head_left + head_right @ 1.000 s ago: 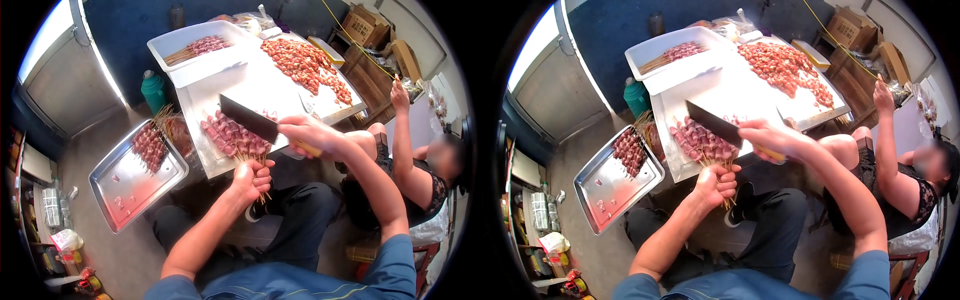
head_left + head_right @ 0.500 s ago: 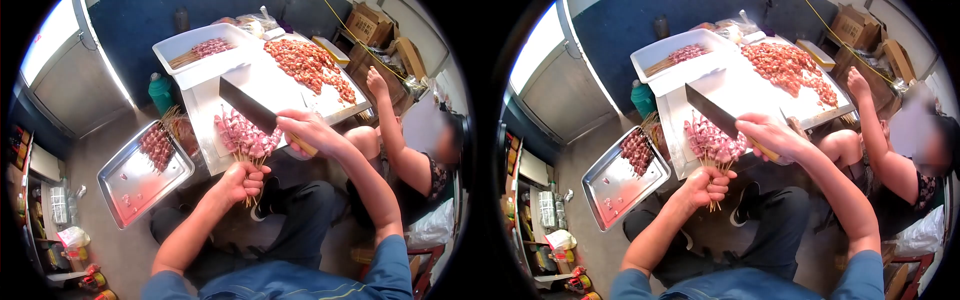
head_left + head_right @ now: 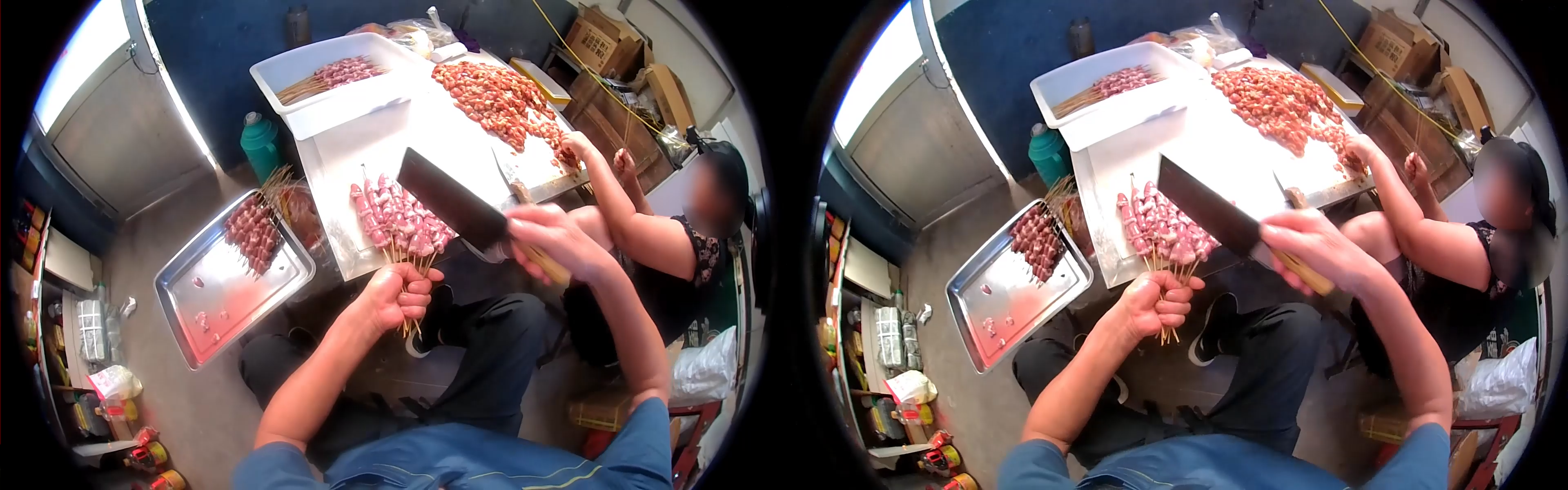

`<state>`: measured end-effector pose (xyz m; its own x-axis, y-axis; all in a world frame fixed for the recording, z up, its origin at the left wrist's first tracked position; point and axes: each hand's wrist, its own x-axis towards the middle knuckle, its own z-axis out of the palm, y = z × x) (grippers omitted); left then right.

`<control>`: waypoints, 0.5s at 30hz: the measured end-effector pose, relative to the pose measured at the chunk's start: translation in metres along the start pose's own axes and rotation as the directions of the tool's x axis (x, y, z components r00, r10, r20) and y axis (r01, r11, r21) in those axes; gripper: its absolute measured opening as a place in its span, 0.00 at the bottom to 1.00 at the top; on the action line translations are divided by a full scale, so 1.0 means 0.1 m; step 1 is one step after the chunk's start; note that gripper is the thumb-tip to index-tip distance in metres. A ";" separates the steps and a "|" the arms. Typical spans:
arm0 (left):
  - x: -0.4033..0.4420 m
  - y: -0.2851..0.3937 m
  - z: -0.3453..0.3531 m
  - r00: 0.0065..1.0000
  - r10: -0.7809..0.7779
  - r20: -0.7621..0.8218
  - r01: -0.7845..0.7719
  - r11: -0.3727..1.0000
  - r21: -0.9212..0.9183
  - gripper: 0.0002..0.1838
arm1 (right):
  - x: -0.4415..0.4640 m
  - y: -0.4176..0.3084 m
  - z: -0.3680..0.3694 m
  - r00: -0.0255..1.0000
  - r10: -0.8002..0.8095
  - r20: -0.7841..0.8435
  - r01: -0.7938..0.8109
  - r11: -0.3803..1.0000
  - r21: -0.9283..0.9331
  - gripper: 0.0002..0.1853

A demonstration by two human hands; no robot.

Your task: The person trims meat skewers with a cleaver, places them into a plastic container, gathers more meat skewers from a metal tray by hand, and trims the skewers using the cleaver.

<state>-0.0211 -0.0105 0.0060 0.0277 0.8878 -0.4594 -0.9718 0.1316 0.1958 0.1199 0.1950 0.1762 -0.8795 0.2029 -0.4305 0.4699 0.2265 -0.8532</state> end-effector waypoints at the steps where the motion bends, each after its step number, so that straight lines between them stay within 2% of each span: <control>1: 0.00 0.00 0.01 1.000 0.003 0.001 -0.003 1.000 0.000 0.12 | 0.15 -0.08 0.07 1.000 -0.019 -0.008 0.019 1.000 -0.008 0.18; 3: 0.01 0.00 0.01 1.000 0.014 0.005 -0.014 1.000 0.011 0.12 | 0.43 -0.20 0.25 0.999 -0.042 -0.013 0.042 0.999 -0.017 0.17; 5: 0.02 0.00 0.01 1.000 0.012 0.007 -0.012 1.000 0.019 0.12 | 0.65 -0.22 0.39 0.992 -0.092 -0.083 0.093 0.996 0.009 0.17; 6: 0.02 0.02 0.03 1.000 0.019 -0.014 -0.019 1.000 0.009 0.12 | 0.71 -0.19 0.36 0.998 -0.056 0.024 0.058 0.995 -0.085 0.17; 8: 0.02 0.03 0.02 0.999 0.023 -0.033 -0.023 1.000 -0.007 0.12 | 0.54 -0.17 0.23 0.991 0.049 0.128 -0.020 0.977 -0.213 0.17; 10: 0.03 0.04 0.00 1.000 0.022 -0.007 -0.022 1.000 -0.001 0.12 | 0.31 -0.05 -0.01 0.980 0.132 0.151 -0.097 0.970 -0.221 0.16; 13: 0.04 0.04 0.02 0.999 0.023 -0.040 -0.022 1.000 0.020 0.12 | -0.13 0.06 -0.13 0.978 0.185 0.092 -0.167 0.970 -0.179 0.15; 15: 0.05 0.04 0.02 0.999 0.026 -0.036 -0.026 1.000 0.015 0.12 | -0.27 0.12 -0.16 0.974 0.227 -0.014 -0.227 0.972 -0.059 0.16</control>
<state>-0.0241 -0.0051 0.0063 -0.0063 0.8743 -0.4854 -0.9685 0.1154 0.2205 0.1502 0.2070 0.1821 -0.7489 0.2623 -0.6085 0.6609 0.2301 -0.7143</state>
